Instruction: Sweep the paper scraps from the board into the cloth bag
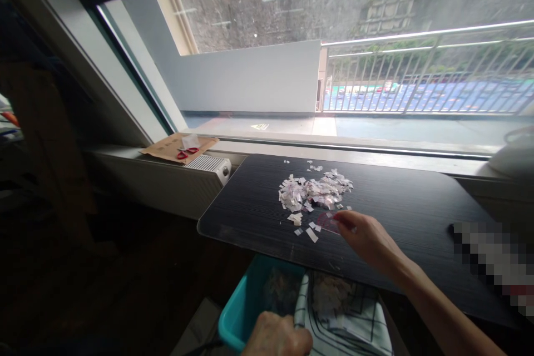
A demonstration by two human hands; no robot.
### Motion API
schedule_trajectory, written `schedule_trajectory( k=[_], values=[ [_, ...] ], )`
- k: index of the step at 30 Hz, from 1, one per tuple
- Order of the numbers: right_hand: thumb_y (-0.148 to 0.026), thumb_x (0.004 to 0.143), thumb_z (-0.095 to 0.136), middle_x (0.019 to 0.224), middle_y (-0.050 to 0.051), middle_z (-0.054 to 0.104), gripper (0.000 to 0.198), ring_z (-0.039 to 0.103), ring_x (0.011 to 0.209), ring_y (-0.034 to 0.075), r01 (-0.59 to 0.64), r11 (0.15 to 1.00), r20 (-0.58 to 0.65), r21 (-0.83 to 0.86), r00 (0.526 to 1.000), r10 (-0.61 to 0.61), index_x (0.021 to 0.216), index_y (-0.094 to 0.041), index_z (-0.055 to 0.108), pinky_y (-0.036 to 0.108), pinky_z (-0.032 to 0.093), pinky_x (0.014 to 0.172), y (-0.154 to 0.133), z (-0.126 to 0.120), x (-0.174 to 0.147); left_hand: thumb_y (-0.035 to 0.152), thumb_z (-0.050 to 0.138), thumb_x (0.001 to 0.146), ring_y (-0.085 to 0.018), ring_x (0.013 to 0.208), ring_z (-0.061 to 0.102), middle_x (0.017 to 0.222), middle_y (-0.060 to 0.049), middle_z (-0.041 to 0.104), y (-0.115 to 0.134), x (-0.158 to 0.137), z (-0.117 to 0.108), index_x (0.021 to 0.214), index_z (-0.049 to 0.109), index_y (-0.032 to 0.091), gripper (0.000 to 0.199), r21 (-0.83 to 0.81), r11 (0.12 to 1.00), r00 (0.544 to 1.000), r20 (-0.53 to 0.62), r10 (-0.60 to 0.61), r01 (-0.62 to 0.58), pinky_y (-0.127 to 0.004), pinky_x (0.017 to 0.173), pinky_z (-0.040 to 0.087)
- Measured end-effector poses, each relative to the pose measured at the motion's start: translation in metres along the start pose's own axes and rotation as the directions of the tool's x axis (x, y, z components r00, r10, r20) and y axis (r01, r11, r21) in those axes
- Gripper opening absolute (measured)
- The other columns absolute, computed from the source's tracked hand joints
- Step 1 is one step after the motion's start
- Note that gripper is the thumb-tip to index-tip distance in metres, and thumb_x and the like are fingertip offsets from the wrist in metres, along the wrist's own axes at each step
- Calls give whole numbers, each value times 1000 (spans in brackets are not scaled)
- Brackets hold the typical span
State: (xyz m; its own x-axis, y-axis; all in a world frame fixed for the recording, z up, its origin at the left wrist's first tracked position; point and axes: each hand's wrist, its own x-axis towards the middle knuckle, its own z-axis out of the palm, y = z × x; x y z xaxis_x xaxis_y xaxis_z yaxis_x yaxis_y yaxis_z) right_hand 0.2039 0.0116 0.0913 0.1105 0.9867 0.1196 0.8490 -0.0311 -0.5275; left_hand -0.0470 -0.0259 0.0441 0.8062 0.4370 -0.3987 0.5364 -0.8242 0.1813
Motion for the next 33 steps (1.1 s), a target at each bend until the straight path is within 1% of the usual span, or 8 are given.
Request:
schedule_trajectory(
  k=[4, 9, 13, 18, 20, 24, 27, 33],
  values=[
    [-27, 85, 46, 74, 3, 72, 29, 62, 65, 18, 28, 999, 55, 23, 998, -29, 91, -21, 73, 25, 42, 60, -3, 2, -3, 55, 58, 87, -24, 57, 65, 75, -8, 69, 3, -1, -3, 84, 70, 19, 38, -12, 1000, 1000, 28, -10, 10, -25, 43, 31],
    [-26, 84, 47, 75, 1, 71, 27, 60, 63, 16, 67, 995, 66, 78, 995, -72, 93, -21, 72, 24, 42, 59, -6, 5, -9, 35, 64, 86, -24, 56, 65, 74, -6, 69, 11, -2, -15, 82, 70, 19, 17, 0, 1000, 999, 42, -26, 26, -25, 46, 38],
    [-27, 86, 47, 78, 2, 72, 28, 62, 66, 16, 56, 995, 55, 85, 997, -61, 97, -20, 72, 25, 43, 61, -4, 8, -7, 35, 65, 84, -27, 60, 68, 79, -9, 71, 14, -2, -22, 86, 70, 18, 18, 16, 1000, 996, 87, -6, 4, -26, 47, 42],
    [-25, 87, 48, 83, 3, 73, 27, 64, 70, 16, 127, 985, 115, 113, 983, -140, 96, -19, 73, 24, 43, 63, -9, 12, -12, 28, 64, 82, -28, 66, 69, 82, -10, 72, 16, -3, -29, 86, 70, 19, 11, -20, 1000, 999, 54, -2, 3, -26, 49, 45],
    [-25, 87, 48, 81, 2, 73, 26, 63, 69, 16, 142, 981, 139, 134, 977, -160, 96, -20, 73, 24, 43, 63, -10, 11, -15, 26, 63, 83, -29, 68, 70, 84, -10, 72, 18, -5, -36, 89, 70, 18, 12, -33, 999, 997, 73, 0, 3, -28, 51, 48],
    [-28, 87, 49, 79, 1, 73, 27, 61, 64, 15, 111, 984, 98, 137, 987, -125, 97, -20, 73, 24, 43, 62, -7, 10, -16, 21, 62, 84, -33, 74, 70, 90, -13, 72, 22, -8, -52, 94, 70, 14, 14, -48, 999, 990, 142, -11, 18, -35, 60, 53],
    [-30, 88, 49, 78, 2, 73, 27, 61, 64, 15, 105, 985, 109, 138, 987, -121, 97, -20, 73, 25, 43, 61, -5, 11, -15, 16, 60, 86, -34, 79, 70, 92, -14, 72, 25, -8, -60, 96, 70, 12, 15, -61, 998, 983, 180, -24, 35, -37, 66, 55],
    [-31, 88, 48, 79, 2, 73, 29, 61, 64, 16, 98, 985, 110, 142, 987, -114, 98, -19, 73, 25, 44, 61, -4, 14, -17, 15, 60, 86, -36, 82, 70, 95, -17, 71, 29, -6, -64, 97, 71, 11, 16, -69, 997, 981, 192, -22, 36, -40, 69, 56]
  ],
)
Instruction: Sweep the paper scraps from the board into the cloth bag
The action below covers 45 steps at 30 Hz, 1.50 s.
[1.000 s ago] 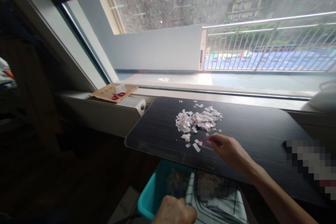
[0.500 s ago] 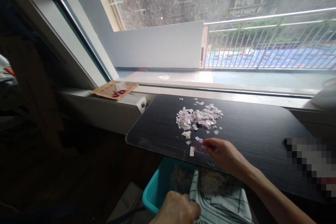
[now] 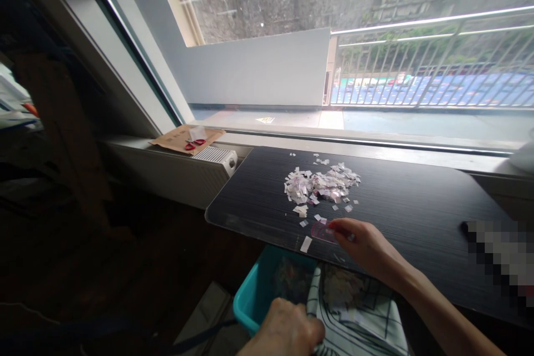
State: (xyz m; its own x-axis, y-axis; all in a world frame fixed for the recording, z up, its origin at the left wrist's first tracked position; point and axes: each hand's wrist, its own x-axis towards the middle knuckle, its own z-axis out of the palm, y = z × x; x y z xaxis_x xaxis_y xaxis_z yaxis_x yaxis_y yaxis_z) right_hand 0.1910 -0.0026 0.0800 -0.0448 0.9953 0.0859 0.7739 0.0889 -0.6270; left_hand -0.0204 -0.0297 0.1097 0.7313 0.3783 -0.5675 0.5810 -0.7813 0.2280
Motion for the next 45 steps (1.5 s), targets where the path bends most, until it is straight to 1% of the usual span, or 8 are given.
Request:
schedule_trajectory(
  k=[8, 12, 19, 24, 33, 37, 40, 45],
  values=[
    [-28, 88, 49, 81, 2, 72, 26, 62, 67, 15, 20, 1000, -3, 14, 1000, -20, 99, -19, 72, 24, 43, 63, -3, 2, 2, 16, 62, 85, -36, 83, 70, 96, -18, 71, 3, -1, -4, 100, 71, 10, 18, -13, 1000, 1000, 21, 4, -4, -39, 69, 56],
    [-23, 88, 48, 82, 2, 72, 25, 62, 68, 15, 57, 998, 57, -4, 997, -56, 97, -19, 71, 23, 41, 62, -13, 2, 3, 18, 64, 85, -36, 85, 70, 95, -17, 72, 2, -2, -1, 100, 71, 11, 18, -35, 999, 999, 36, -27, 28, -39, 70, 55],
    [-21, 85, 46, 70, 1, 67, 24, 58, 63, 15, -54, 985, 110, -166, 991, 73, 83, -20, 70, 24, 37, 58, -13, -23, -17, 23, 64, 79, -34, 86, 68, 97, -12, 71, -26, -8, 26, 95, 69, 18, 17, -158, 980, 990, -63, -130, 119, -41, 74, 53],
    [-23, 84, 47, 69, -1, 68, 23, 59, 63, 15, -104, 989, 142, -103, 983, 118, 83, -23, 70, 23, 38, 57, -7, -34, -30, 21, 62, 78, -29, 89, 66, 98, -8, 70, -32, -12, 29, 88, 67, 21, 11, -242, 957, 983, -56, -177, 159, -37, 78, 50],
    [-25, 84, 50, 68, 0, 69, 22, 59, 61, 16, -93, 995, 129, -30, 987, 96, 79, -23, 71, 23, 41, 55, 5, -32, -36, 20, 67, 74, -29, 87, 66, 95, -7, 70, -30, -10, 31, 87, 67, 21, 13, -205, 964, 980, -64, -186, 170, -34, 74, 49],
    [-29, 84, 52, 73, 0, 72, 23, 60, 60, 15, -81, 997, 33, 9, 996, 81, 89, -23, 74, 23, 43, 57, 7, -24, -29, 29, 68, 79, -28, 80, 68, 92, -7, 71, -23, -7, 32, 90, 69, 21, 14, -126, 986, 982, -142, -126, 108, -32, 68, 49],
    [-31, 85, 51, 78, 0, 73, 26, 62, 63, 16, -64, 998, -80, 14, 995, 65, 95, -23, 74, 24, 45, 61, 4, -12, -14, 29, 68, 81, -29, 80, 69, 94, -10, 72, -11, 0, 21, 96, 70, 19, 18, -32, 997, 994, -75, -75, 73, -31, 66, 49],
    [-29, 87, 48, 84, 3, 74, 29, 65, 70, 17, -8, 999, -164, -39, 986, 2, 97, -22, 74, 25, 45, 63, -3, 7, 12, 27, 65, 84, -31, 77, 70, 93, -16, 72, -1, 11, 6, 100, 71, 14, 22, 34, 999, 1000, -21, 17, -17, -33, 63, 50]
  ],
)
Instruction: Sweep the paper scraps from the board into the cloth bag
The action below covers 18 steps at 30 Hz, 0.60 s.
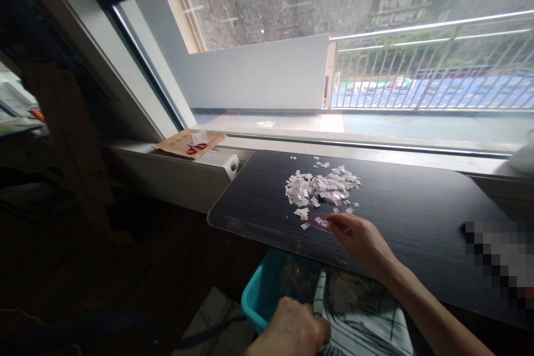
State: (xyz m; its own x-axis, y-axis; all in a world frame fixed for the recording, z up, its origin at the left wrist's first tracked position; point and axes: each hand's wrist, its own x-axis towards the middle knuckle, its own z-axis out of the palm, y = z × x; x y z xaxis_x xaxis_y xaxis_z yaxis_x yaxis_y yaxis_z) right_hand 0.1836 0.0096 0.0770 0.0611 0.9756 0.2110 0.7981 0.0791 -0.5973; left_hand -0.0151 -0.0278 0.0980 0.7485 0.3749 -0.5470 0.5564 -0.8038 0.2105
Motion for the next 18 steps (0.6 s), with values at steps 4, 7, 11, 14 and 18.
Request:
schedule_trajectory(
  k=[4, 7, 11, 14, 18],
  values=[
    [-26, 86, 47, 82, 4, 74, 30, 64, 68, 17, 9, 1000, -9, -22, 1000, -10, 97, -21, 75, 25, 45, 62, -3, 9, 6, 27, 64, 82, -32, 74, 70, 89, -15, 73, -1, 4, 4, 97, 72, 15, 21, 17, 1000, 1000, -22, 18, -17, -33, 60, 49],
    [-27, 86, 48, 82, 4, 75, 30, 65, 67, 17, 23, 1000, 49, 13, 999, -23, 99, -21, 75, 25, 45, 62, -5, 11, 4, 24, 61, 81, -32, 73, 70, 87, -16, 73, -3, 3, 5, 97, 72, 14, 22, 15, 999, 999, -22, 30, -30, -32, 57, 48],
    [-27, 86, 48, 82, 4, 75, 30, 65, 68, 17, 12, 999, 55, 39, 998, -14, 97, -21, 75, 25, 46, 62, -5, 12, 6, 23, 63, 79, -31, 73, 70, 87, -16, 73, -4, 3, 6, 96, 73, 13, 22, -22, 999, 998, -61, 23, -24, -32, 58, 47],
    [-27, 86, 49, 83, 5, 76, 29, 65, 69, 18, -2, 998, 49, 61, 999, -1, 96, -21, 75, 25, 47, 63, -6, 15, 6, 24, 67, 78, -31, 72, 70, 87, -15, 73, -4, 4, 7, 95, 73, 15, 21, -62, 998, 995, -98, 6, -12, -33, 60, 48],
    [-27, 86, 50, 79, 3, 75, 27, 65, 66, 16, 11, 991, 153, 130, 988, -31, 92, -21, 75, 23, 46, 61, -17, 15, -6, 27, 64, 82, -32, 76, 70, 90, -17, 73, -2, 3, 2, 99, 72, 13, 24, -59, 998, 999, -43, 12, -15, -34, 61, 49]
  ],
)
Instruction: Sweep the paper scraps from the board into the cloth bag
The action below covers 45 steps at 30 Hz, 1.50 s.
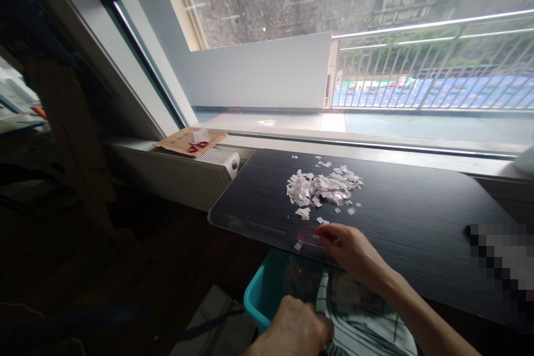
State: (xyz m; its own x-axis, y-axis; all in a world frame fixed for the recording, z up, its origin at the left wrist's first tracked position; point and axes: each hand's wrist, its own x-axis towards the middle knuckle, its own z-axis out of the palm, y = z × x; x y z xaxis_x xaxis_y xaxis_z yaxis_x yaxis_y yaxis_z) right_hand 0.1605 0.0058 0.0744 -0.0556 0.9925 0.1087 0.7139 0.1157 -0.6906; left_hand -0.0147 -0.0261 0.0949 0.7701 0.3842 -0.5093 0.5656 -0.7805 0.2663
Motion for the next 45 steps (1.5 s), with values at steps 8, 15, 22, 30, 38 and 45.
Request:
schedule_trajectory(
  k=[8, 15, 22, 30, 38, 45],
  values=[
    [-34, 84, 54, 78, 1, 75, 27, 65, 65, 16, -89, 989, -45, 121, 994, 95, 94, -20, 75, 23, 49, 61, 21, -6, -14, 24, 61, 84, -30, 78, 70, 93, -13, 73, 1, 1, -1, 97, 71, 16, 19, 34, 999, 999, 30, -16, 15, -32, 61, 49],
    [-38, 83, 53, 82, 6, 77, 32, 69, 72, 22, -216, 975, -284, 61, 932, 224, 98, -18, 74, 32, 52, 71, 57, -20, -6, 20, 59, 82, -28, 72, 69, 89, -12, 73, -1, 3, 7, 93, 71, 18, 16, 48, 999, 1000, -6, -23, 23, -29, 56, 47],
    [-34, 83, 52, 85, 6, 77, 29, 69, 76, 21, -217, 976, -241, 15, 947, 214, 98, -20, 73, 30, 49, 71, 42, -24, -2, 20, 61, 81, -33, 75, 69, 91, -15, 72, -3, 3, 6, 96, 70, 16, 18, 38, 999, 1000, 4, -7, 7, -36, 61, 52],
    [-33, 83, 50, 81, 4, 75, 29, 67, 71, 20, -226, 969, -184, -96, 961, 206, 96, -22, 74, 28, 47, 66, 30, -33, -4, 20, 64, 82, -33, 79, 69, 93, -15, 72, -1, -3, 1, 98, 71, 15, 18, 3, 998, 998, 26, -57, 57, -34, 64, 52],
    [-28, 84, 48, 82, 4, 75, 29, 66, 72, 19, -181, 971, -130, -154, 978, 162, 95, -21, 74, 26, 45, 65, 27, -33, -1, 20, 61, 83, -33, 79, 70, 93, -13, 72, 0, -5, 0, 96, 71, 15, 17, 5, 997, 997, 9, -71, 71, -34, 64, 52],
    [-30, 84, 49, 80, 2, 74, 26, 67, 73, 19, -222, 955, -164, -198, 968, 191, 92, -23, 73, 26, 44, 66, 29, -47, -16, 29, 67, 81, -34, 79, 69, 91, -12, 72, -7, -2, 12, 94, 71, 16, 19, -19, 998, 997, -26, -66, 65, -36, 67, 53]
  ],
)
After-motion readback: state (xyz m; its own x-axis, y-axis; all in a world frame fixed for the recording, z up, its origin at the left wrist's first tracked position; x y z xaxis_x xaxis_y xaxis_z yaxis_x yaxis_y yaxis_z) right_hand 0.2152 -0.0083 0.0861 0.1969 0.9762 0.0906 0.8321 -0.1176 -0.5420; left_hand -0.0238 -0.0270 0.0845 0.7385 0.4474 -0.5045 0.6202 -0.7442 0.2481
